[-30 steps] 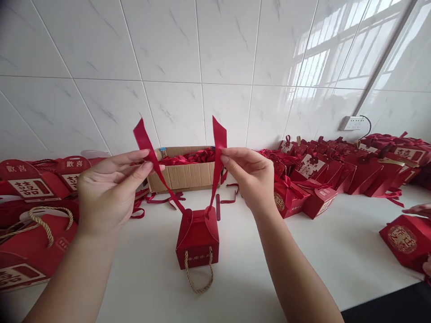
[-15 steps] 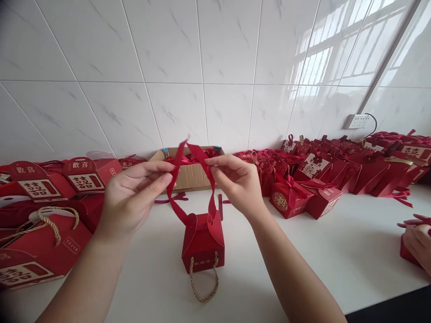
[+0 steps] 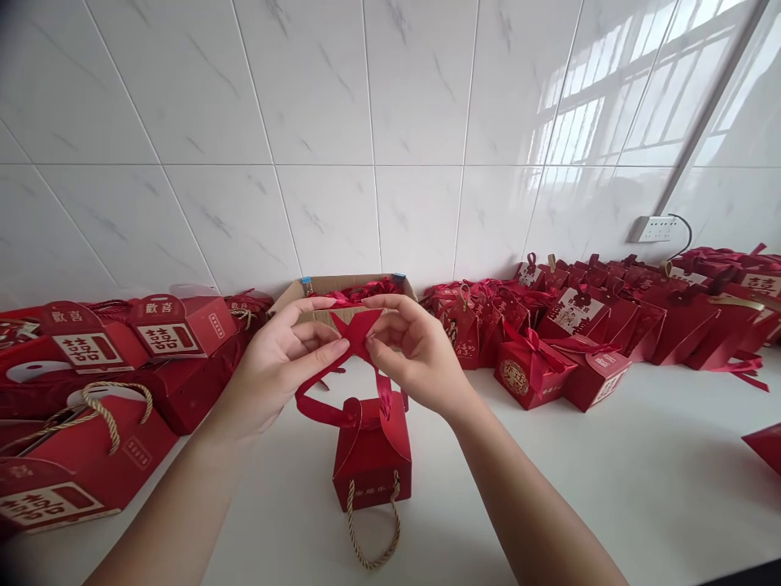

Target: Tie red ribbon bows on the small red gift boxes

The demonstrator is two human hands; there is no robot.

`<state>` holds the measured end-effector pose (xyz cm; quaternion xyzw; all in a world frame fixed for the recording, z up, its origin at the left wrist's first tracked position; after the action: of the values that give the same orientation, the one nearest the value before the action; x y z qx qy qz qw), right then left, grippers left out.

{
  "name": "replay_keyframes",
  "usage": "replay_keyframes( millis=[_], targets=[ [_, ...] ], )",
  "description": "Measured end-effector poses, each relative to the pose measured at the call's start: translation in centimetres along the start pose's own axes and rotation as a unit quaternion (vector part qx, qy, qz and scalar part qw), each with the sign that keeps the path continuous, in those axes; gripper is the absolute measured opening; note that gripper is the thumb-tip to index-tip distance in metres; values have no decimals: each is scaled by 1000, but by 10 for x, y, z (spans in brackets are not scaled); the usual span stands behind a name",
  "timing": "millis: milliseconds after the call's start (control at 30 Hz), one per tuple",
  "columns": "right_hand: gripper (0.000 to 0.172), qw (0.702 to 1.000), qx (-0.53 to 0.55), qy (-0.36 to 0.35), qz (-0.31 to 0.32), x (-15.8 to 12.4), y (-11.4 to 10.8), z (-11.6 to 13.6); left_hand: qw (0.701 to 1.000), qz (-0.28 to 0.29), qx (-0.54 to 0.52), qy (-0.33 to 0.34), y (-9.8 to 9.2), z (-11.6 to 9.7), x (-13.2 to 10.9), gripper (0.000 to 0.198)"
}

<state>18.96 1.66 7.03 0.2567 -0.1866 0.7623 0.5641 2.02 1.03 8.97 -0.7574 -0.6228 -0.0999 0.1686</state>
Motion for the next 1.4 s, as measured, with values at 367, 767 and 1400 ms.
replay_keyframes(
  millis=[367, 767, 1400],
  targets=[
    [27, 998, -25, 37, 45, 1, 1, 1, 1000, 1, -12, -15, -3, 5, 5, 17],
    [13, 994, -71, -24, 78, 6, -11, -8, 995, 94, -2, -41, -3, 0, 1, 20],
    [24, 960, -231, -123, 98, 5, -25, -8, 983, 53, 161, 69, -1, -1, -1, 46]
  ],
)
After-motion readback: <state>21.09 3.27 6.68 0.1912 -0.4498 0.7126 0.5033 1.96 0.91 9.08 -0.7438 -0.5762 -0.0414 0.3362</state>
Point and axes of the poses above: each hand's wrist, its own x-axis towards the middle knuckle, its own y-axis out of the palm, z = x × y, the point moved 1 cm from there along x, towards the middle knuckle, and after that the axes turned 2 degrees about -x, right-handed, at the moved point
